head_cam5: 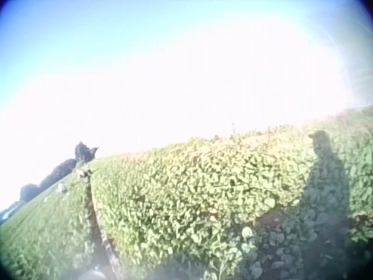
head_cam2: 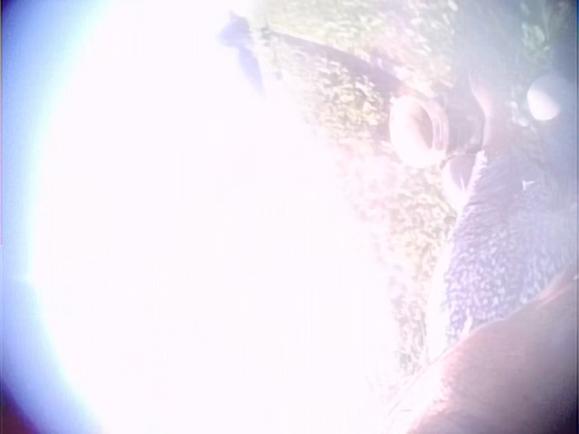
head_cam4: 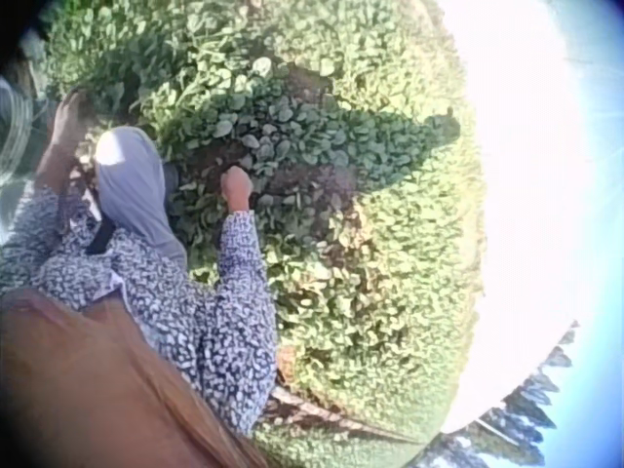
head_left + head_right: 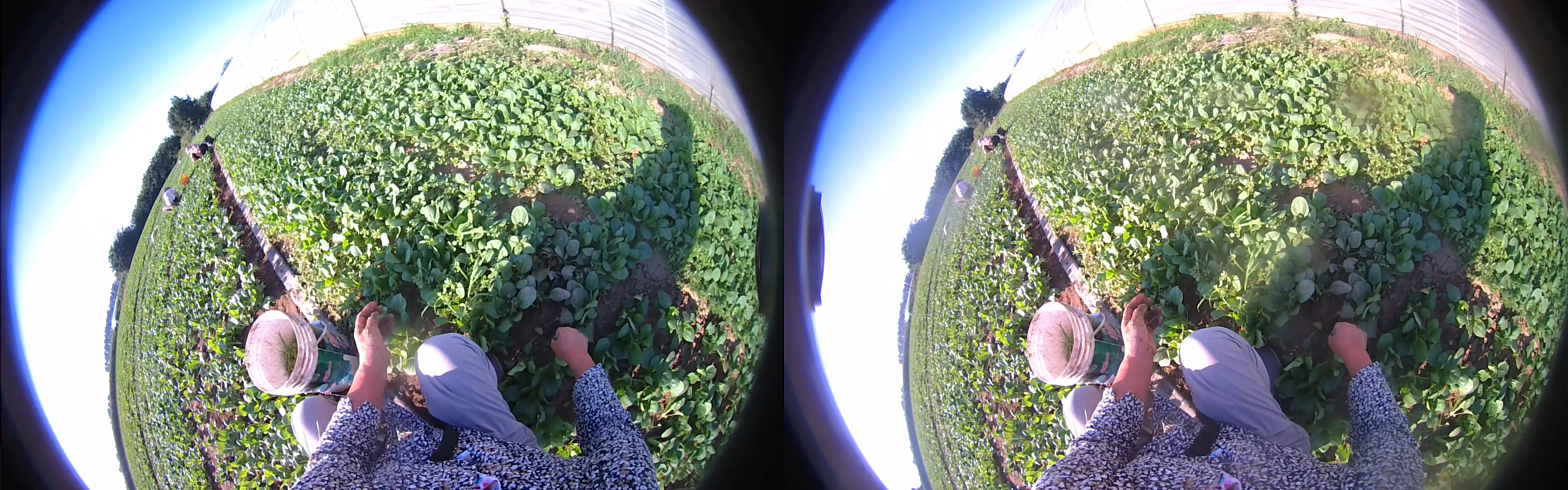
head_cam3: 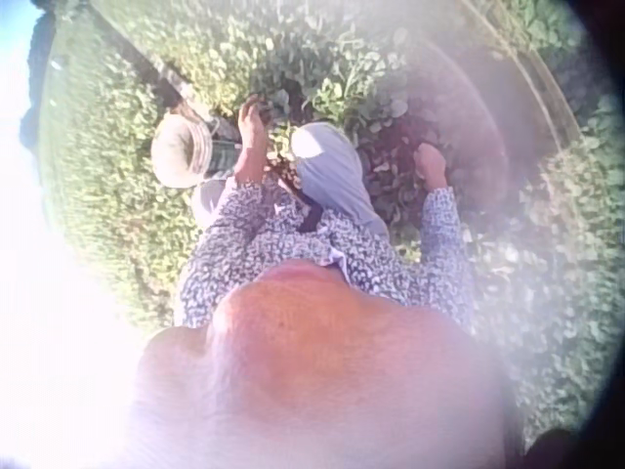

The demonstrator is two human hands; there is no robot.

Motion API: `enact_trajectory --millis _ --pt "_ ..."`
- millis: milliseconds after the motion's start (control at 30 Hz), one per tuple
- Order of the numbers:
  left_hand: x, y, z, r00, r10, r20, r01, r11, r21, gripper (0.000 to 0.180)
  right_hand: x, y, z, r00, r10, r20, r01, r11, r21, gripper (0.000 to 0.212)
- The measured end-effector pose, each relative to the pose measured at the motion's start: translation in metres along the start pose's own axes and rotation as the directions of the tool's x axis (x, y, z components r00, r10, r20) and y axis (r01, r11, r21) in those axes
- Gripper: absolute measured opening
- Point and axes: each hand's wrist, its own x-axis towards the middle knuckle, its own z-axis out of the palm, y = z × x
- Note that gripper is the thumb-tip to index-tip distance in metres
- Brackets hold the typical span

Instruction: The person pulls weeds from the soil among rows of green leafy plants using a hand trowel and deposits them into a bucket.

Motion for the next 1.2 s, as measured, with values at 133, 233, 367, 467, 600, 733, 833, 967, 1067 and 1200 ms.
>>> enact_trajectory --millis 133,233,367,467,600,733,833,967,1067,1200 --pt "-0.033 0.056 0.049 0.986 0.133 0.102 -0.120 0.985 -0.123 0.023 0.006 0.003 -0.003 1.000 -0.003 0.009 0.003 1.000 -0.006 0.023" --pt "-0.050 0.068 0.055 0.975 0.155 0.156 -0.131 0.979 -0.156 0.022 0.008 0.006 0.001 1.000 -0.005 0.013 0.005 1.000 -0.022 0.023" --pt "-0.066 0.074 0.053 0.973 0.130 0.189 -0.103 0.984 -0.148 0.018 0.001 -0.003 -0.007 0.999 -0.010 0.032 0.011 1.000 -0.027 0.024" --pt "-0.058 0.083 0.060 0.963 0.121 0.241 -0.098 0.990 -0.104 0.017 -0.004 -0.014 -0.008 0.999 0.005 0.052 -0.003 0.999 -0.039 0.026" --pt "-0.034 0.087 0.086 0.904 0.070 0.422 -0.054 0.997 -0.051 0.017 -0.005 -0.019 0.003 0.995 0.056 0.078 -0.052 0.997 -0.052 0.030" --pt "-0.024 0.073 0.119 0.825 -0.014 0.565 0.019 1.000 -0.004 0.017 -0.017 -0.011 0.003 0.966 0.174 0.189 -0.179 0.984 0.007 0.035" --pt "-0.003 0.055 0.121 0.836 -0.032 0.548 0.063 0.997 -0.039 0.016 -0.041 -0.014 0.009 0.960 0.163 0.226 -0.195 0.973 0.126 0.036" --pt "0.030 0.033 0.119 0.757 -0.189 0.625 0.304 0.949 -0.082 0.021 -0.084 0.005 0.022 0.955 0.298 0.005 -0.274 0.872 0.406 0.038" --pt "0.048 0.016 0.113 0.712 -0.246 0.657 0.362 0.931 -0.043 0.022 -0.142 0.020 0.018 0.953 0.302 -0.034 -0.230 0.790 0.568 0.037" --pt "0.040 -0.002 0.108 0.647 -0.257 0.718 0.361 0.932 0.008 0.024 -0.222 0.048 0.048 0.856 0.476 -0.200 -0.193 0.655 0.730 0.038"
